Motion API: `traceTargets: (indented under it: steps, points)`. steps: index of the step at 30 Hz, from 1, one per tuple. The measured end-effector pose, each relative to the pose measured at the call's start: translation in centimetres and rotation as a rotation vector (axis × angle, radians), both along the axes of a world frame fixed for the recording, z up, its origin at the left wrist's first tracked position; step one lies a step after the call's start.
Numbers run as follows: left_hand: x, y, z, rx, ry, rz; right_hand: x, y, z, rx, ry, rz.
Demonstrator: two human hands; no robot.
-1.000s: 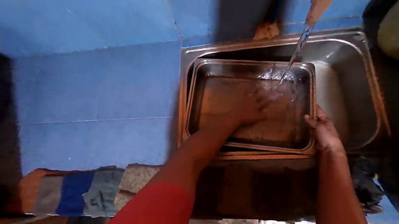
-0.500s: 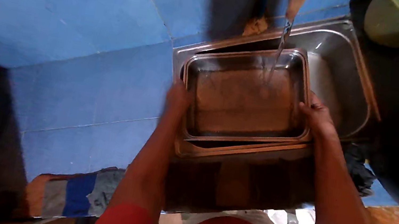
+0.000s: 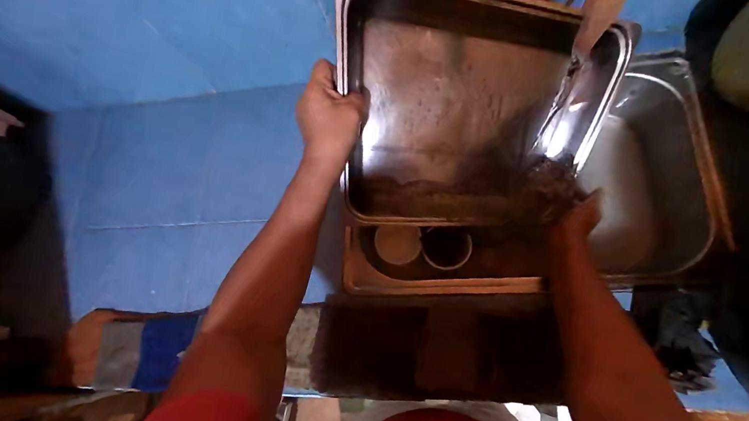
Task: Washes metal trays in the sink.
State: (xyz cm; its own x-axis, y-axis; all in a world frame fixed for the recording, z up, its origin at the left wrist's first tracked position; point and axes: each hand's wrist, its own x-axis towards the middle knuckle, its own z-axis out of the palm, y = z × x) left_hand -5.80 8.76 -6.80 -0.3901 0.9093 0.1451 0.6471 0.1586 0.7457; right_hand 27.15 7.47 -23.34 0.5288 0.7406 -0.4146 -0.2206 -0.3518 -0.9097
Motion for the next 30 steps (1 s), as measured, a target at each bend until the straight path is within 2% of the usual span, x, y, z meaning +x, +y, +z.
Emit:
traceTargets:
  steps: [2,4,5,8,10,12,16,19,21,23,25,30]
  points:
    - [0.8,-0.2,1.7,0.006,0.081,-0.008,-2.3,-1.3,0.5,-0.135,0.156,-0.045]
    - [1.1,-0.5,3.7,-0.014,0.168,-0.015,-3.7,-1.1,0.7,-0.166,0.265,-0.023]
    - [1.1,-0.6,4.6,-0.015,0.206,-0.014,-3.9,-0.9,0.4,-0.163,0.262,0.053]
    - [0.5,-0.9,7.4,-0.007,0.291,-0.01,-2.7,0.0,0.1,-0.096,0.109,0.446]
    - [-0.3,-1.2,9.3,-0.002,0.333,-0.005,-1.6,0.8,2.4,-0.083,-0.028,0.585]
    - [-1.7,-1.7,10.8,0.035,0.363,-0.001,-0.2,2.1,5.8,-0.052,-0.219,0.574]
    - [-3.8,-3.5,14.5,0.107,0.43,0.033,1.5,4.1,17.2,0.466,-0.668,0.452]
    - [-5.0,-4.8,17.1,0.175,0.473,0.053,0.9,5.1,26.2,0.617,-1.048,0.558]
    - [-5.1,-5.9,18.8,0.215,0.502,0.061,0.3,6.0,29.9,0.602,-1.238,0.757]
    - [-5.0,-6.8,20.2,0.243,0.553,0.088,0.2,7.9,31.5,0.546,-1.359,1.001]
    - [-5.0,-7.7,21.4,0.272,0.604,0.112,0.1,9.3,31.5,0.523,-1.469,1.127]
    - [-5.8,-8.7,23.7,0.385,0.692,0.152,-0.7,8.0,30.8,0.473,-1.516,1.091]
